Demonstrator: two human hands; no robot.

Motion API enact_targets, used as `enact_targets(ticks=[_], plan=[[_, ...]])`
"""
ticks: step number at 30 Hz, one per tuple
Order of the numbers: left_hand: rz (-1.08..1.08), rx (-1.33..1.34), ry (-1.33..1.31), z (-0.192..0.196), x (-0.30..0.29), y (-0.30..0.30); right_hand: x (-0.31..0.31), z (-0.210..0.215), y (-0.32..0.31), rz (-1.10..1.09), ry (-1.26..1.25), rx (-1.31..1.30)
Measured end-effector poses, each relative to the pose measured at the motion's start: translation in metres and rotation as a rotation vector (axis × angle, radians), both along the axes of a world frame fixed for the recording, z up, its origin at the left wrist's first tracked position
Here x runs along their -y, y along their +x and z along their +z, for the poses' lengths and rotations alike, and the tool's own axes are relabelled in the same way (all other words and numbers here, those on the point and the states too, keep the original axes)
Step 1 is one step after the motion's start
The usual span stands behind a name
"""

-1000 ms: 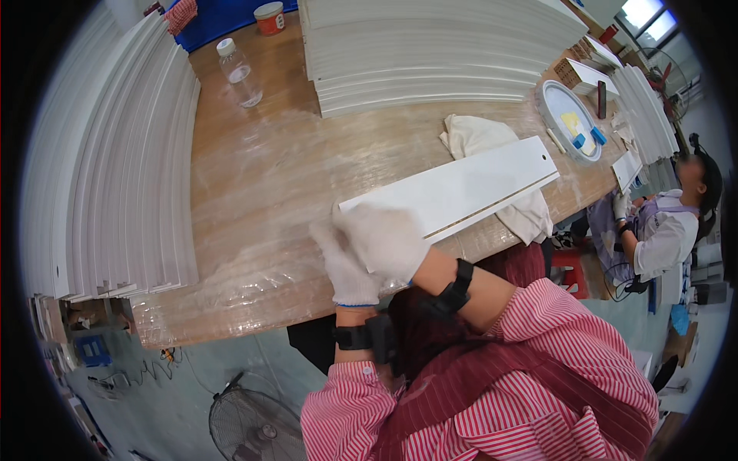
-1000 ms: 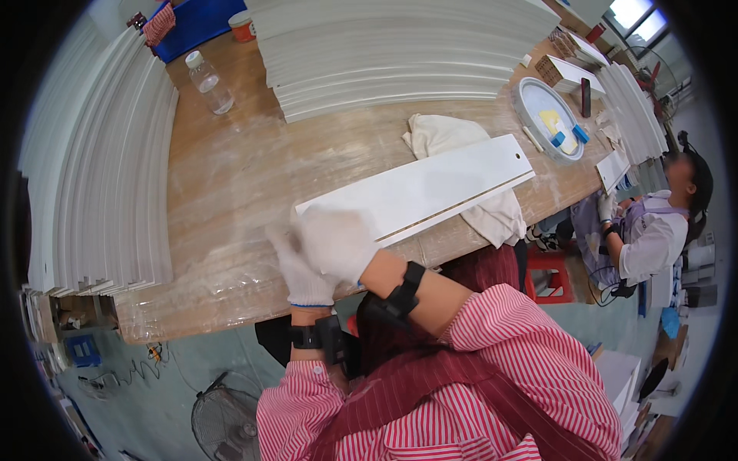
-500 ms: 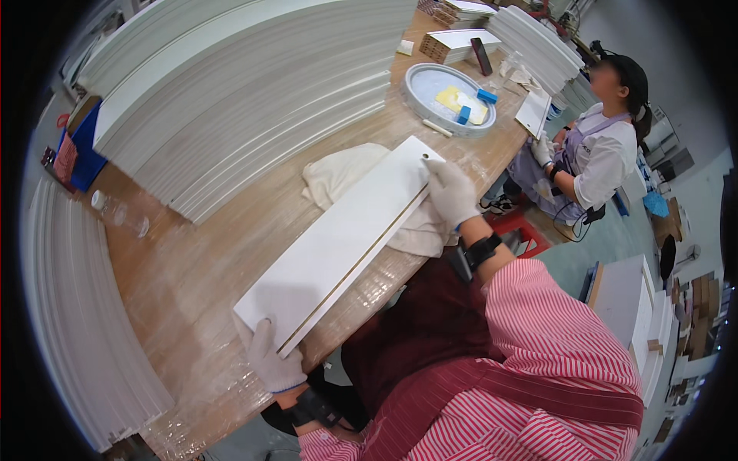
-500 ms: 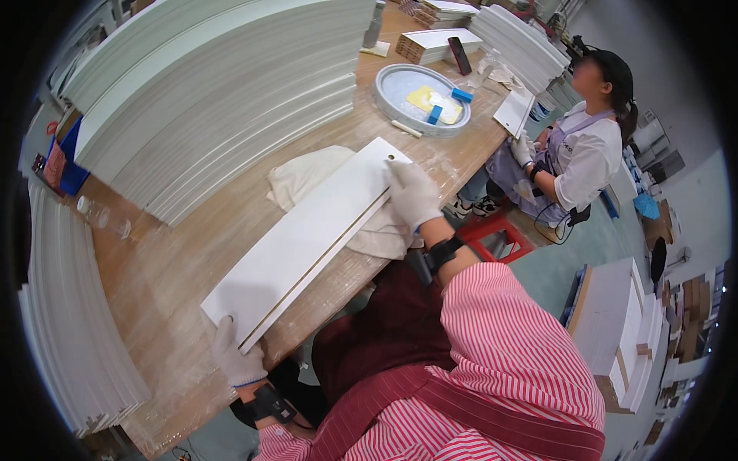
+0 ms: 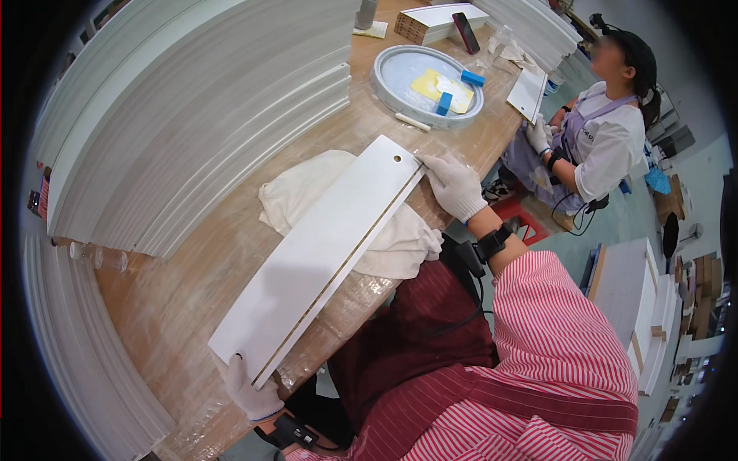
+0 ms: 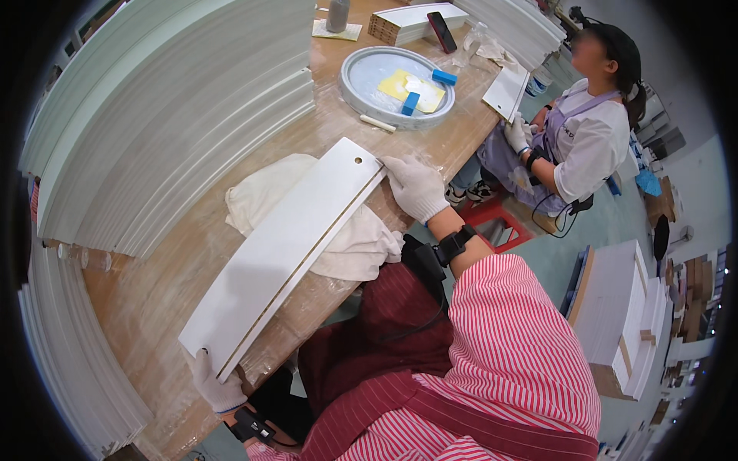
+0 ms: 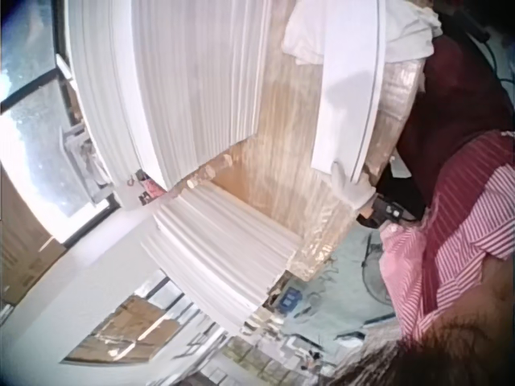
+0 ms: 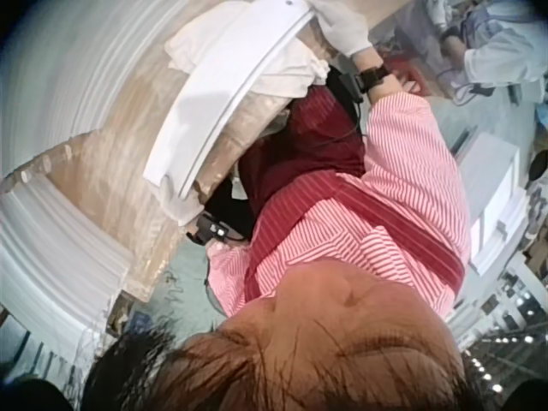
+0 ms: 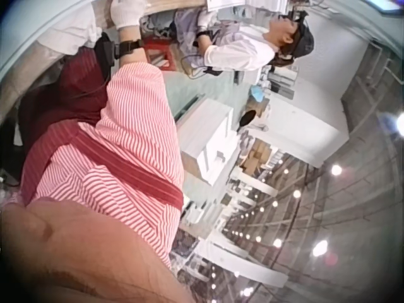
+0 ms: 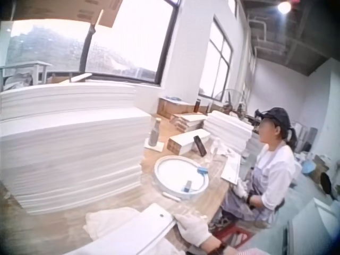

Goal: Cleaning and wiping down white furniture boards at a workbench using a cloth and sponge.

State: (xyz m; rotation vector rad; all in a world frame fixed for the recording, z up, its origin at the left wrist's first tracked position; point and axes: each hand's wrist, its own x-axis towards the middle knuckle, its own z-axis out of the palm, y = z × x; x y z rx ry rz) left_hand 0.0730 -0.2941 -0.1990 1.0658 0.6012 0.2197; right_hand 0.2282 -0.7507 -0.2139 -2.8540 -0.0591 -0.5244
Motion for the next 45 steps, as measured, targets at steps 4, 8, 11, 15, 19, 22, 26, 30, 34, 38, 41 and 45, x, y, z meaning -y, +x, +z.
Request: enact_targets(ticks=[4, 8, 11, 15, 19, 22, 26, 30, 34, 38, 41, 45], plan=[[0.007, 0.036, -0.032, -0.005, 0.000, -0.001, -0.002, 0.004, 0.000, 0.010, -0.064, -0.032], [-0.008, 0.035, -0.017, -0.014, -0.007, -0.004, -0.003, -0.004, -0.001, 0.040, -0.085, -0.054], [-0.002, 0.012, -0.006, -0.012, -0.005, -0.005, -0.016, -0.009, -0.005, 0.140, -0.024, -0.037], [0.008, 0.010, -0.069, -0.016, -0.010, -0.008, -0.031, -0.007, -0.009, 0.126, -0.026, -0.041], [0.029, 0.051, -0.066, -0.008, -0.002, -0.005, -0.061, 0.006, -0.026, 0.198, -0.024, -0.125], [-0.025, 0.080, -0.045, -0.006, -0.002, -0.003, -0.105, 0.014, -0.046, 0.285, -0.046, -0.212], [-0.066, 0.069, -0.038, -0.010, -0.009, -0.005, -0.141, 0.003, -0.069, 0.410, 0.114, -0.185], [-0.245, 0.220, 0.947, -0.049, -0.036, -0.017, -0.123, 0.018, -0.047, 0.207, 0.054, -0.154], [-0.099, 0.101, 0.087, -0.014, -0.014, -0.005, -0.056, -0.003, -0.010, -0.051, 0.074, -0.003], [-0.079, 0.069, 0.110, -0.009, -0.008, -0.005, -0.073, -0.012, -0.023, 0.045, 0.060, -0.039], [-0.024, 0.078, -0.022, -0.010, -0.009, -0.005, -0.121, 0.007, -0.053, 0.167, 0.043, -0.085], [-0.055, 0.125, 0.031, -0.025, -0.015, -0.001, -0.190, 0.002, -0.092, 0.337, 0.079, -0.140]])
